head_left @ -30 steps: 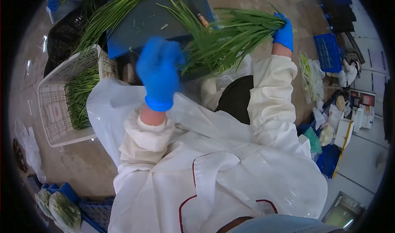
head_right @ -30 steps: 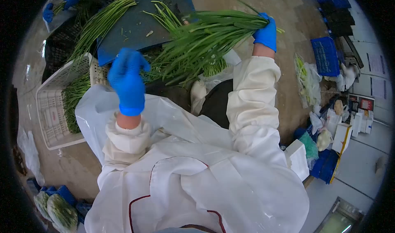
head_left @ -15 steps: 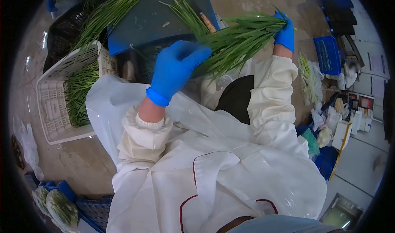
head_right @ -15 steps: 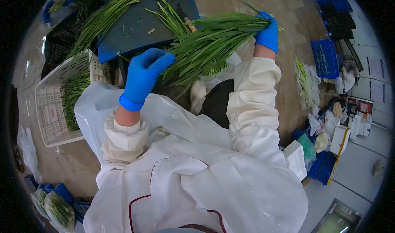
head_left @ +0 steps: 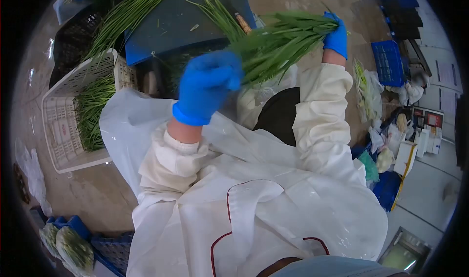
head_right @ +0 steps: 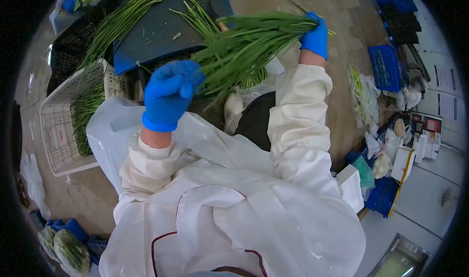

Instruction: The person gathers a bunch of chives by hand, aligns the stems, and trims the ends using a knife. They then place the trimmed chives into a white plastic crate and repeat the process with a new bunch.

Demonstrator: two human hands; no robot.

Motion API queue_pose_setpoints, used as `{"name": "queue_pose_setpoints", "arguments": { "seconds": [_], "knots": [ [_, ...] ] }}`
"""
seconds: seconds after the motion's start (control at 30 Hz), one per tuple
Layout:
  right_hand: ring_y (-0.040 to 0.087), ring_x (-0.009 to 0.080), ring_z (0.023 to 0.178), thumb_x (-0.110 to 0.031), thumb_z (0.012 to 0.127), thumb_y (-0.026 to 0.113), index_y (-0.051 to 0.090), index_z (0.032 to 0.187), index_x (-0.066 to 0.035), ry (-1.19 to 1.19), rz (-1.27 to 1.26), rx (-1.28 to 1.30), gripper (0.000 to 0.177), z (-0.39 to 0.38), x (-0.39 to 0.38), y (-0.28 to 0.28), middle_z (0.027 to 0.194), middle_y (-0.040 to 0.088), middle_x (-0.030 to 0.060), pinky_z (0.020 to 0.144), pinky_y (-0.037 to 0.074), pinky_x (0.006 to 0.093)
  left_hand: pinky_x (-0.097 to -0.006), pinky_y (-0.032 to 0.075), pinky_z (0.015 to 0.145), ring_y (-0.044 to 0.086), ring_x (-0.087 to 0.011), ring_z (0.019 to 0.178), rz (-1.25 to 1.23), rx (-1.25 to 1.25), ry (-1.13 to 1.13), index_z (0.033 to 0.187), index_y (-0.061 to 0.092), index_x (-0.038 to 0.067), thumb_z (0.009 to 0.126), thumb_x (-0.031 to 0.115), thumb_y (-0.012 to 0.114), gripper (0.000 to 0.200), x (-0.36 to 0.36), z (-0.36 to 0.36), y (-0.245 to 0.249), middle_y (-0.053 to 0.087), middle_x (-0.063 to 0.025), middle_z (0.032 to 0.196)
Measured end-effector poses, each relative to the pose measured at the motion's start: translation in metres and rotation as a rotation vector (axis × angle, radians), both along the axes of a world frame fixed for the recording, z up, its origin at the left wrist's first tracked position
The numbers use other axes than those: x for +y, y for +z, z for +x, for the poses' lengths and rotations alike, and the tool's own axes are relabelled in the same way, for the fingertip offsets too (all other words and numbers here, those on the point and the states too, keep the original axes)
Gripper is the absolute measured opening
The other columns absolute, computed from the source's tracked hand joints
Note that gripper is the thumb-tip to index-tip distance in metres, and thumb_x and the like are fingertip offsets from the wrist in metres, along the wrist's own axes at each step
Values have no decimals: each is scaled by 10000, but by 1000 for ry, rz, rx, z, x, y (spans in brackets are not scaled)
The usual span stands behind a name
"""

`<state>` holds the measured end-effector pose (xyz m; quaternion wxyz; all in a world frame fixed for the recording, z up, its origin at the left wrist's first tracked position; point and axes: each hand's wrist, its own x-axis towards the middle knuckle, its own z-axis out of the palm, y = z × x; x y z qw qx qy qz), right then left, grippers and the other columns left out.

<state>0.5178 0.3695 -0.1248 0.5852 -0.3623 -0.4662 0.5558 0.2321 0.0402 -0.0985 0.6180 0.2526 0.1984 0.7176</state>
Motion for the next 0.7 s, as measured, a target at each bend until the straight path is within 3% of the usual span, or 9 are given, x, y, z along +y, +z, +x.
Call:
{"name": "queue_pose_setpoints", "arguments": {
  "seconds": [0.03, 0.07, 0.17, 0.2, 0.23, 0.3, 0.43, 0.63, 0.7],
  "knots": [
    [572, 193, 772, -196, 887, 483, 567, 941, -20, -24, 34, -41, 202, 4, 4, -3, 888, 613, 84, 774, 462, 301, -274, 371, 615, 459, -142, 669, 62, -73, -19, 740, 558, 6, 793, 58, 575, 77, 0, -7, 1, 522, -50, 698],
    [579, 205, 774, -194, 883, 476, 571, 927, -19, -49, 68, -81, 204, 8, 7, -5, 884, 619, 92, 775, 468, 311, -265, 393, 625, 494, -140, 702, 81, 6, 25, 759, 575, 1, 798, 76, 615, 94, 2, -16, -1, 540, -70, 709],
    [584, 240, 740, -182, 867, 430, 578, 807, -38, -43, 21, 43, 215, 5, 2, 2, 796, 618, 97, 726, 483, 338, -257, 409, 648, 530, -145, 755, -359, 577, 419, 803, 607, 3, 787, 60, 657, 77, -2, -24, 15, 561, -92, 726],
    [581, 237, 728, -181, 864, 431, 574, 795, -43, -6, -84, 187, 211, 4, -1, 8, 782, 612, 91, 718, 484, 339, -244, 423, 677, 553, -146, 797, -222, 832, 673, 852, 638, 16, 747, 13, 691, 117, 4, -23, 12, 590, -84, 777],
    [579, 234, 717, -180, 862, 433, 571, 783, -48, 32, -190, 331, 207, 1, -3, 13, 768, 606, 86, 710, 486, 340, -250, 426, 688, 553, -152, 801, -143, 965, 746, 858, 642, 22, 736, 2, 692, 133, 4, -22, 13, 594, -71, 792],
    [576, 227, 704, -168, 852, 445, 566, 764, -54, 9, -202, 326, 188, -6, -5, 17, 752, 599, 80, 695, 487, 329, -262, 430, 709, 554, -162, 808, 24, 1229, 887, 871, 649, 33, 715, -20, 694, 171, 5, -15, 24, 601, -45, 821],
    [557, 202, 677, -131, 827, 474, 553, 776, -44, -23, -158, 228, 128, -29, -28, 31, 722, 569, 63, 660, 479, 301, -320, 434, 746, 544, -230, 814, 56, 1331, 716, 833, 659, 51, 657, 9, 731, 195, 6, 10, 20, 591, -56, 812],
    [501, 179, 616, -111, 815, 495, 514, 802, -29, 456, -355, 611, 86, -21, -7, 18, 691, 519, 40, 600, 448, 294, -320, 437, 674, 535, -232, 742, -9, 1313, 660, 792, 665, 36, 686, 28, 701, 112, 12, 23, -1, 576, -89, 771],
    [496, 181, 619, -110, 812, 500, 513, 791, -31, 481, -365, 634, 83, -20, -5, 15, 693, 513, 40, 600, 442, 291, -299, 439, 680, 545, -204, 735, -20, 1269, 635, 801, 658, 35, 706, 11, 682, 101, 12, 21, -3, 576, -82, 764]
  ]
}}
